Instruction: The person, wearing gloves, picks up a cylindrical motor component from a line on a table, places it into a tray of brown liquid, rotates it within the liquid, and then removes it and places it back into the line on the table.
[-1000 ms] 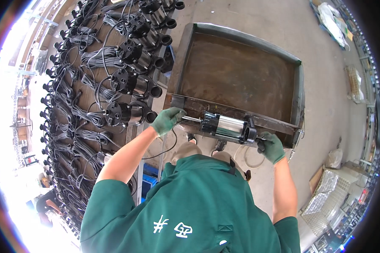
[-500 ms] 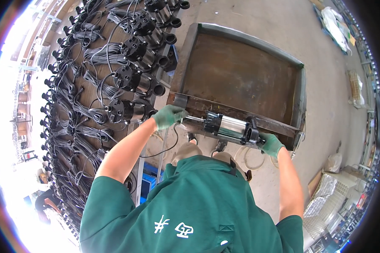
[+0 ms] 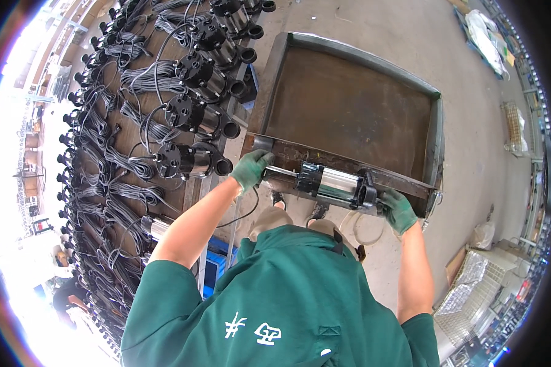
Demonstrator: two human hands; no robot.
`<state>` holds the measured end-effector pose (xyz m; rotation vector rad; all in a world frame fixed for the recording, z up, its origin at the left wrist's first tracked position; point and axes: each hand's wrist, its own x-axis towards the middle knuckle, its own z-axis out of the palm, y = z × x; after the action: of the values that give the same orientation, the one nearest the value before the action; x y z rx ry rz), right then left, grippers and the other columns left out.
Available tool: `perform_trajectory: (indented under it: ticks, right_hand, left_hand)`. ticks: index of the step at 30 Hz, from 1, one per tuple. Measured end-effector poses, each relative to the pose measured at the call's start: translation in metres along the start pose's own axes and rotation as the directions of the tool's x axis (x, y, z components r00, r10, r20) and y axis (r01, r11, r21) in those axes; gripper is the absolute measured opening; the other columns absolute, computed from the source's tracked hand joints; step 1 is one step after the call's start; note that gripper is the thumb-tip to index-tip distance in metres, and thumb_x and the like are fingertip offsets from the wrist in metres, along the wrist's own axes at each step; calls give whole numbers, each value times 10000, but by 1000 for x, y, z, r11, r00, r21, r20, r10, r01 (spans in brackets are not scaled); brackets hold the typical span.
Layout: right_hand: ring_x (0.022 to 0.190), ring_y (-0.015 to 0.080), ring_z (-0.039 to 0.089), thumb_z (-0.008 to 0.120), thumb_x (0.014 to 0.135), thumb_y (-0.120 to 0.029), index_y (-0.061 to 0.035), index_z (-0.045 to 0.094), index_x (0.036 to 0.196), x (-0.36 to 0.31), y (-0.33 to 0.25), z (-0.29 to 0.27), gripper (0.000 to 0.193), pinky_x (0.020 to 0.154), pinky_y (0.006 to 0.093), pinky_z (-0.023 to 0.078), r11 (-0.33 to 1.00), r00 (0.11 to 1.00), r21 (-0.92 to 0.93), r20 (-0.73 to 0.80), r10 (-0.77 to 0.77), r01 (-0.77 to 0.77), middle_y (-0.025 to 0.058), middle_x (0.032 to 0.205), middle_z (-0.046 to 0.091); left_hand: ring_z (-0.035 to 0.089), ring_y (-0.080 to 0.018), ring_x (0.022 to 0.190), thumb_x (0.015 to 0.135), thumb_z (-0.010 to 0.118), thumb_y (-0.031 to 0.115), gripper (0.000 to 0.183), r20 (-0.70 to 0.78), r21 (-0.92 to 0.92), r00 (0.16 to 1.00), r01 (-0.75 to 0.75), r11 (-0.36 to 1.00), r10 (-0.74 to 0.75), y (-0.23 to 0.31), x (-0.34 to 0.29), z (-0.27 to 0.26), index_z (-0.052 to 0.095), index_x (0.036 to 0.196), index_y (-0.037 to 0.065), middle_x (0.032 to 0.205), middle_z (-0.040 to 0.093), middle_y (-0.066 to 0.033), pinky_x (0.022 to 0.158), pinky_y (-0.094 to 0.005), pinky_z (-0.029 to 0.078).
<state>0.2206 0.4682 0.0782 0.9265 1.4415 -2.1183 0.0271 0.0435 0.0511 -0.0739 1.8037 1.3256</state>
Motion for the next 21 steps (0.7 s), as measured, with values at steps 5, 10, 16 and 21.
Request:
perform_trajectory:
  ticks: [5,10,16,21]
  right_hand:
    - [994,228,682,589,957,-67,-22,602,1349,-4,-5,2,395,829,339,556,976,998,213,53,23,-34,106,1149,701]
    - [1039,235,702,576,890,69,40,612,1307,-16,-22,19,419,885,360,601,998,998,-36,35,-53,54,162,1177,697]
    - [794,188,736,598,876,54,-2,645,1265,4,-25,14,395,734,327,607,510,990,-858,5,142,-69,125,990,737]
    - [741,284,723,600,901,-44,-35,667,1212,14,-9,2,318,701,398,567,323,999,-946,46,5,42,222,971,709]
  left_hand:
    - [531,-104,625,1078,534,347,300,16,-335,998,55,941,-53,-11,-14,1,540,1211,78,786,557,5,543,-257,472]
    - [521,-107,605,1096,491,341,307,37,-217,998,66,974,-59,-7,-11,-7,558,1191,57,780,575,11,529,-269,471]
    - [451,-103,542,1036,527,545,437,-83,-145,988,116,983,-129,-28,14,-9,650,920,142,666,510,39,497,-289,347]
    - [398,-132,458,1005,578,528,379,-186,-572,938,139,808,-294,-38,40,-38,553,805,207,602,476,24,445,-322,327]
